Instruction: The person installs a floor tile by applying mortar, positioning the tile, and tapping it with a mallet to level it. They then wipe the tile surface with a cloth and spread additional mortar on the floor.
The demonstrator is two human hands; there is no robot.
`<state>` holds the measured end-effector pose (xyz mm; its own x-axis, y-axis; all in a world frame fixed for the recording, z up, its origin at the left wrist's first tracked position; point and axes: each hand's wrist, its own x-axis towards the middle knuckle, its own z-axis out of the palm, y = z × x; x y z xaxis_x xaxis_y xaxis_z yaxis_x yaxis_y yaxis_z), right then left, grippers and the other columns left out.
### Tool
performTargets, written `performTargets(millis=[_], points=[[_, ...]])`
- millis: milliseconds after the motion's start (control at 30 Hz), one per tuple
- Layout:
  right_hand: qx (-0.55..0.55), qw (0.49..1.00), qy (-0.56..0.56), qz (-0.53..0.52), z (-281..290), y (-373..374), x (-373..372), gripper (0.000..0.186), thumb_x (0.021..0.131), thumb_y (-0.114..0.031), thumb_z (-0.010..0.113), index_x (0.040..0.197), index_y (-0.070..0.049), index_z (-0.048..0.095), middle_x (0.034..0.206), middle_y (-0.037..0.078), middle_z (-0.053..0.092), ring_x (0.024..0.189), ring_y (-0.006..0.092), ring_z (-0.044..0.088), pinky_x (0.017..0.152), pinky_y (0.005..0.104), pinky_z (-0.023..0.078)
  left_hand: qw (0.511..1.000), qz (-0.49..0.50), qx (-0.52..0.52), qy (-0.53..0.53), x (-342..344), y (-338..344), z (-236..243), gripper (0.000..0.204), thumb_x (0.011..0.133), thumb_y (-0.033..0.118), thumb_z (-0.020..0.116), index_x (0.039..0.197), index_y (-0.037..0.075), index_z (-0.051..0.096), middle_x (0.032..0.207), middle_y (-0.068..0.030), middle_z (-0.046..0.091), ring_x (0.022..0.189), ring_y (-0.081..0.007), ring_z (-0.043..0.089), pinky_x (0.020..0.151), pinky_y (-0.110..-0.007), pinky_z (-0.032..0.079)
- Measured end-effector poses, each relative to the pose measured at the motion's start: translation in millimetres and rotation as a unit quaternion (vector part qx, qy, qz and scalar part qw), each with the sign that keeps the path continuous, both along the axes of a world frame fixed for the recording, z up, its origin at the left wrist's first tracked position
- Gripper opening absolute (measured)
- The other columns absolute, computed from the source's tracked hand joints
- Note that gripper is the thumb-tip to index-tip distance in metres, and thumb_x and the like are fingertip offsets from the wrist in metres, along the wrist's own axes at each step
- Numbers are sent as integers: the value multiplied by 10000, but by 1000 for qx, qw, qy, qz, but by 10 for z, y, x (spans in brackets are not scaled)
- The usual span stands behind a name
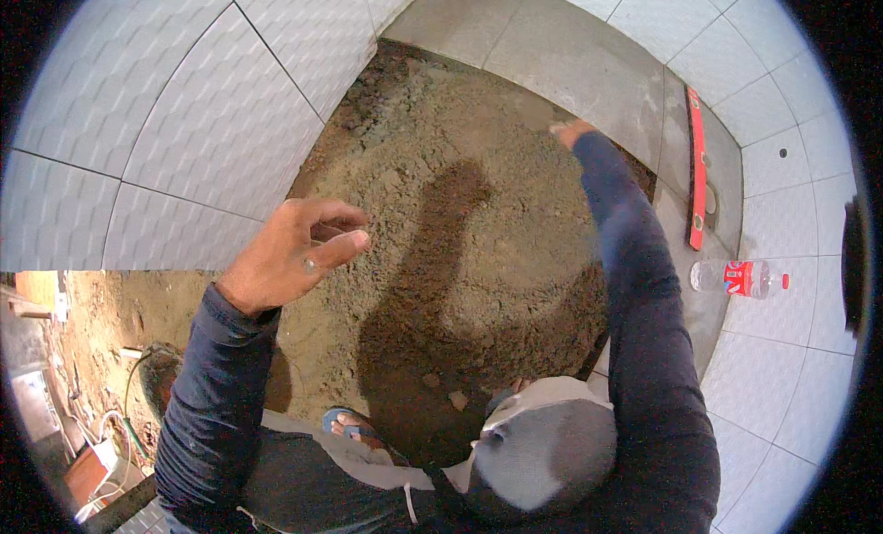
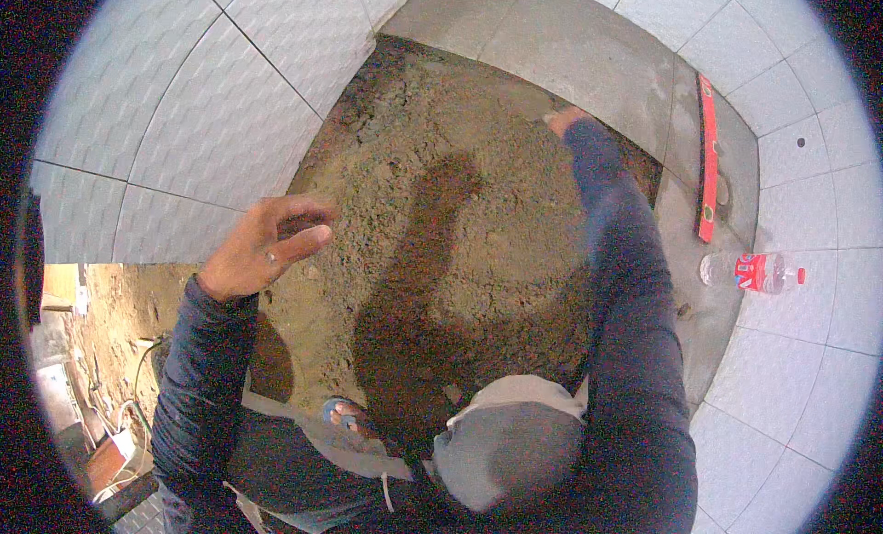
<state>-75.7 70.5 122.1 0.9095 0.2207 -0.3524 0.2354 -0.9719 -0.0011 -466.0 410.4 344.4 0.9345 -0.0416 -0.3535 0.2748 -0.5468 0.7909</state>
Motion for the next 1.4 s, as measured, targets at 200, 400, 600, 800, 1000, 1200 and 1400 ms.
performTargets(millis=[200, 400, 600, 800, 1000, 1200, 1400], points=[[271, 910, 169, -265, -384, -181, -1179, 730, 909, -589, 563, 1326, 9, 542, 1036, 220, 686, 663, 282, 677, 672, 407, 558, 999, -28, 28, -17, 67, -134, 95, 354, 930, 271, 661, 1099, -40, 665, 1002, -124, 701, 932, -184, 643, 818, -340, 522], [241, 935, 259, -6, -157, 50, -2698, 514, 959, -500, 537, 977, 2, 643, 716, 194, 641, 687, 319, 641, 654, 468, 504, 993, -50, 64, -85, 186, -58, -177, 334, 924, 268, 671, 1081, -27, 666, 955, -105, 702, 895, -177, 646, 777, -343, 527], [323, 909, 261, -29, -62, -600, -3744, 471, 946, -485, 559, 1032, -36, 669, 820, 168, 662, 727, 323, 636, 666, 480, 487, 991, -33, 90, -94, 131, 113, -56, 333, 931, 263, 660, 1091, -29, 660, 910, -54, 679, 834, -129, 606, 735, -309, 500], [356, 871, 244, -236, -711, -974, -4724, 523, 933, -535, 530, 1049, -41, 656, 992, 232, 669, 859, 375, 646, 815, 507, 496, 988, -23, 108, -104, -193, 126, 267, 337, 947, 271, 631, 1069, -42, 658, 863, -32, 645, 791, -101, 572, 716, -293, 485], [300, 912, 263, -95, -547, -64, -4767, 622, 928, -597, 495, 1063, -8, 639, 980, 269, 664, 925, 423, 642, 844, 510, 484, 980, -44, 133, -141, -220, 178, 140, 350, 939, 294, 638, 1053, -35, 668, 855, -36, 648, 767, -109, 577, 698, -291, 488], [175, 937, 229, 196, -158, 190, -4598, 504, 949, -510, 500, 1040, -25, 602, 862, 250, 679, 780, 376, 688, 696, 497, 523, 976, -52, 162, -135, -148, 49, 170, 369, 931, 308, 647, 1058, -38, 671, 902, -92, 692, 806, -154, 617, 736, -323, 506], [67, 987, 112, 99, 378, 518, -3749, 519, 928, -466, 499, 1237, -51, 544, 996, 246, 690, 985, 422, 662, 857, 557, 514, 989, -2, 96, -114, -338, 239, 263, 375, 904, 305, 670, 1027, -49, 675, 936, -182, 708, 859, -257, 683, 773, -388, 523]])
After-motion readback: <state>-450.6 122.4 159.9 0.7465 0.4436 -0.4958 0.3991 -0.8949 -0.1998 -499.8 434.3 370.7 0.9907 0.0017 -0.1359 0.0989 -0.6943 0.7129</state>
